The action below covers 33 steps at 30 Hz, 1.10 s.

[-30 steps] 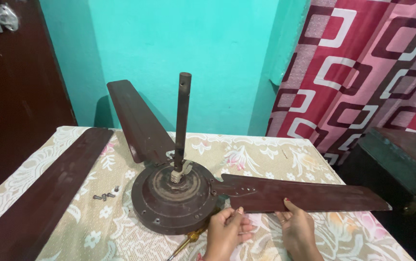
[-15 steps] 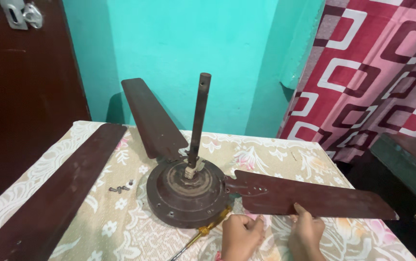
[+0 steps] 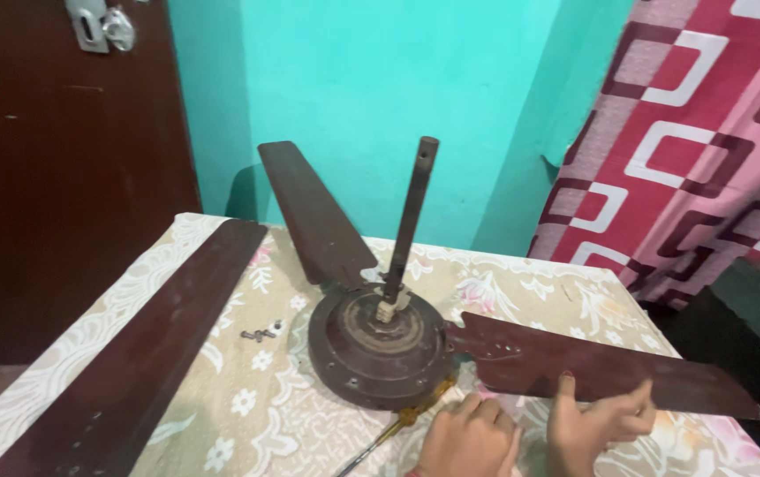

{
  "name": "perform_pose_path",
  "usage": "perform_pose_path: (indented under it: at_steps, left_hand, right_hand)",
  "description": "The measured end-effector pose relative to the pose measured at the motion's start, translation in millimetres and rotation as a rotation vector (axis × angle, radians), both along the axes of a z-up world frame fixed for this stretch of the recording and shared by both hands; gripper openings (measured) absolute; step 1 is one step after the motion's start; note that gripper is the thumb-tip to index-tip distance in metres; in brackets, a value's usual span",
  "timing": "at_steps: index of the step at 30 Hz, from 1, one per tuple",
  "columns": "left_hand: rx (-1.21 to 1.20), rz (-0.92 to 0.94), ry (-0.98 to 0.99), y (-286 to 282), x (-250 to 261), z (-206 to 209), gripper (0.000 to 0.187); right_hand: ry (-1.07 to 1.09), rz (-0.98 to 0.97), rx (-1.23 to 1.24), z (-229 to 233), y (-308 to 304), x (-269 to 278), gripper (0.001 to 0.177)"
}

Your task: The person attaches fan blades to the fan motor housing using a screwdriver. They align each blade, insert screws, and tighten them to secure the blades in place.

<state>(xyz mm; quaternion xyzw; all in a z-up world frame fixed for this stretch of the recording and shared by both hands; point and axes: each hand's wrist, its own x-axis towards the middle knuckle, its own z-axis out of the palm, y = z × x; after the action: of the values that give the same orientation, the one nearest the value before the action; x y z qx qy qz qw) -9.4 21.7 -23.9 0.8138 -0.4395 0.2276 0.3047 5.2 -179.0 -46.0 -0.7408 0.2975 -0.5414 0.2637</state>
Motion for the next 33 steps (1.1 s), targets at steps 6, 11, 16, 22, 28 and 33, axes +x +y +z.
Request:
perform_pose_path:
  at_steps: [6, 11, 16, 22, 28, 33]
  left_hand:
    - [0.019, 0.155, -0.578, 54.0, 22.4, -8.0, 0.032]
    - [-0.090, 0.290, -0.594, 30.6, 34.0, -7.0, 0.042]
    - [-0.129, 0.260, -0.697, 13.6, 55.8, -16.6, 0.040]
    - [-0.123, 0.254, -0.790, 5.5, 73.2, -38.4, 0.038]
    - [-0.103, 0.268, -0.860, 16.8, 92.7, -52.9, 0.036]
    - [-0.100, 0.261, -0.901, 17.4, 104.7, -61.9, 0.034]
  right_hand:
    - [-0.029, 0.195, -0.496, 55.6, 67.0, -20.1, 0.078]
    - [-0.114, 0.501, -0.658, 99.4, 130.6, -19.7, 0.046]
    - [-0.073, 1.026, -0.742, 144.1, 199.3, 11.6, 0.027]
    - [0.373, 1.409, -0.888, 148.9, 292.9, 86.5, 0.024]
    - [0.875, 1.305, -0.942, 118.5, 342.5, 146.4, 0.043]
    - [1.020, 1.293, -0.880, 105.9, 348.5, 162.1, 0.023]
